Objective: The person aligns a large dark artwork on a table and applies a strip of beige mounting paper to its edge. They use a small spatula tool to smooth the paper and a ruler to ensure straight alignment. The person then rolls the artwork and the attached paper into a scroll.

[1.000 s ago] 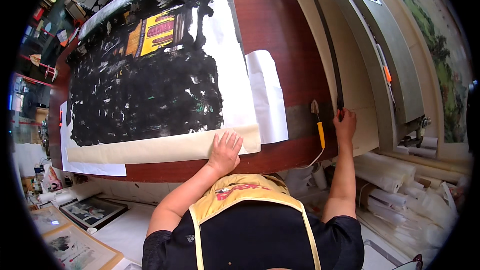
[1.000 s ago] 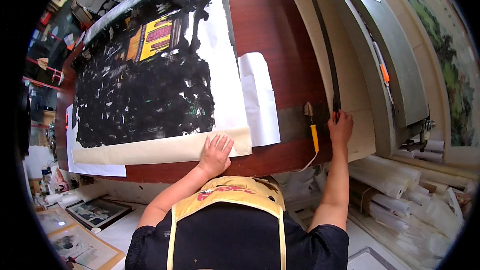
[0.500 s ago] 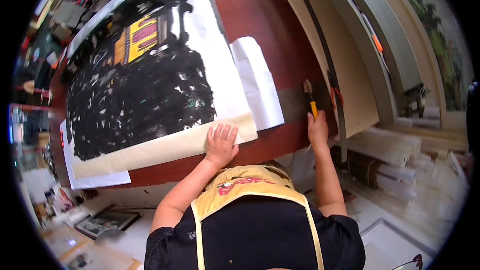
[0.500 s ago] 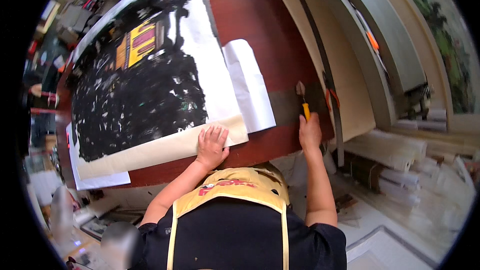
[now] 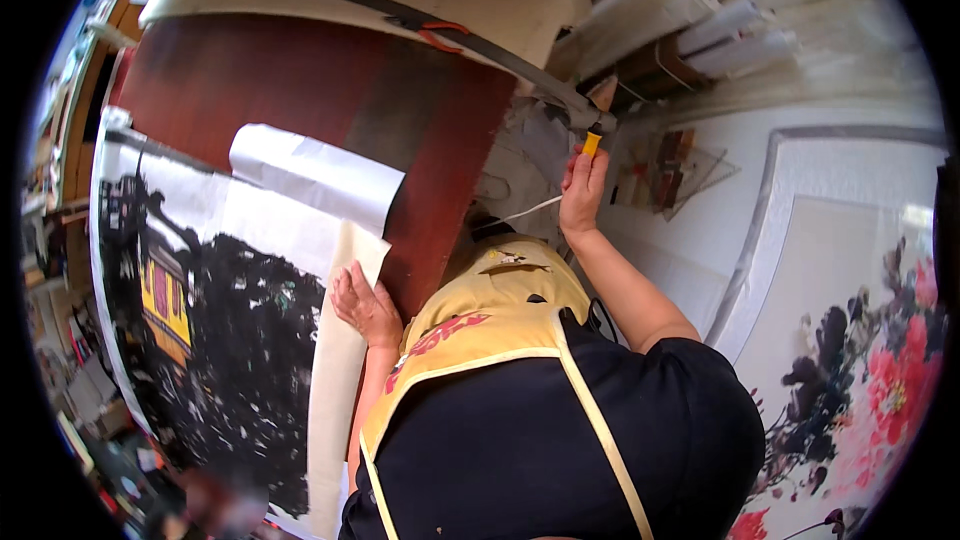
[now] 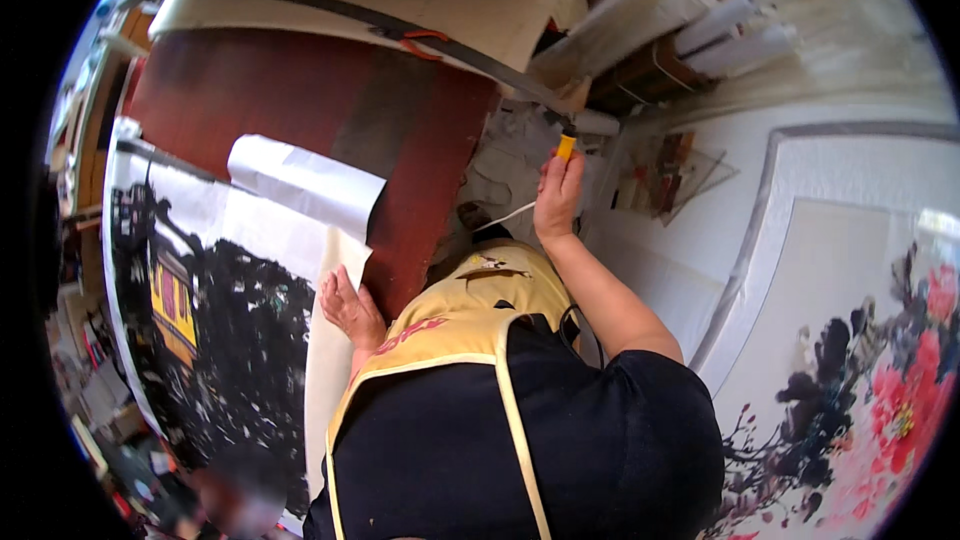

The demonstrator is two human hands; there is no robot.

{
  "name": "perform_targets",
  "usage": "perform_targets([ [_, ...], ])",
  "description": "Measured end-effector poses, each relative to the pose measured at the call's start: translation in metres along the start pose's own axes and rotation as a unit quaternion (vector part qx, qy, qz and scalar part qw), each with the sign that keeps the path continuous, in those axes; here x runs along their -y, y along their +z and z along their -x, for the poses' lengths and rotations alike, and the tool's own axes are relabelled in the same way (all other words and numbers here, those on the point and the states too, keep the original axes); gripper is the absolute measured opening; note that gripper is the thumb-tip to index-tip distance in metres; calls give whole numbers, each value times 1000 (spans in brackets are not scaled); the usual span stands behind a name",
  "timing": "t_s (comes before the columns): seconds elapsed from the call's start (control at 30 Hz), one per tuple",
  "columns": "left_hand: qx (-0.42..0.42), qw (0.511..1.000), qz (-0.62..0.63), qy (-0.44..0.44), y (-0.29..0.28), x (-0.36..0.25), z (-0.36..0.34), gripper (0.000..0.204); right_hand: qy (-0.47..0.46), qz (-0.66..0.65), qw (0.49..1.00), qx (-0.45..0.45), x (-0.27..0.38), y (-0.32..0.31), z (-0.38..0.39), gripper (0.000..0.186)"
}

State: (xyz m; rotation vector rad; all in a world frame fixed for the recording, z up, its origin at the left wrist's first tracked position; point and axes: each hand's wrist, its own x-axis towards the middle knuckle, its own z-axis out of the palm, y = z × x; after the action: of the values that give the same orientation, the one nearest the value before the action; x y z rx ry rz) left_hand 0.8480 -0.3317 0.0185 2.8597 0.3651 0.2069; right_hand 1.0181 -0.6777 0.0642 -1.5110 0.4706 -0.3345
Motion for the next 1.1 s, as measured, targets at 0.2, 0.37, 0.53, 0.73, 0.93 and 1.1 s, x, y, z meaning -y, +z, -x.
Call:
perform_targets([
  [0.2,-8,999,37,3,-1,7,-2,53,284,-75,940,-172,-117,-36,-25,21],
  [0.37,3,999,31,-12,0,5,-5,56,440,-139,887,-18,-134,7,-59,21],
  [0.53,-17,1000,19,-1,1,9,2,67,457,-157,872,73,-149,72,-113,25],
  [0.73,-49,993,15,-105,-21,-17,1,77,461,-200,860,86,-139,126,-156,40],
  [0.93,-95,968,-40,-228,-31,-20,42,81,471,-109,863,146,-146,145,-178,40],
  [1.1,-141,936,-34,-321,-31,-17,65,84,463,68,845,258,-147,125,-198,40],
])
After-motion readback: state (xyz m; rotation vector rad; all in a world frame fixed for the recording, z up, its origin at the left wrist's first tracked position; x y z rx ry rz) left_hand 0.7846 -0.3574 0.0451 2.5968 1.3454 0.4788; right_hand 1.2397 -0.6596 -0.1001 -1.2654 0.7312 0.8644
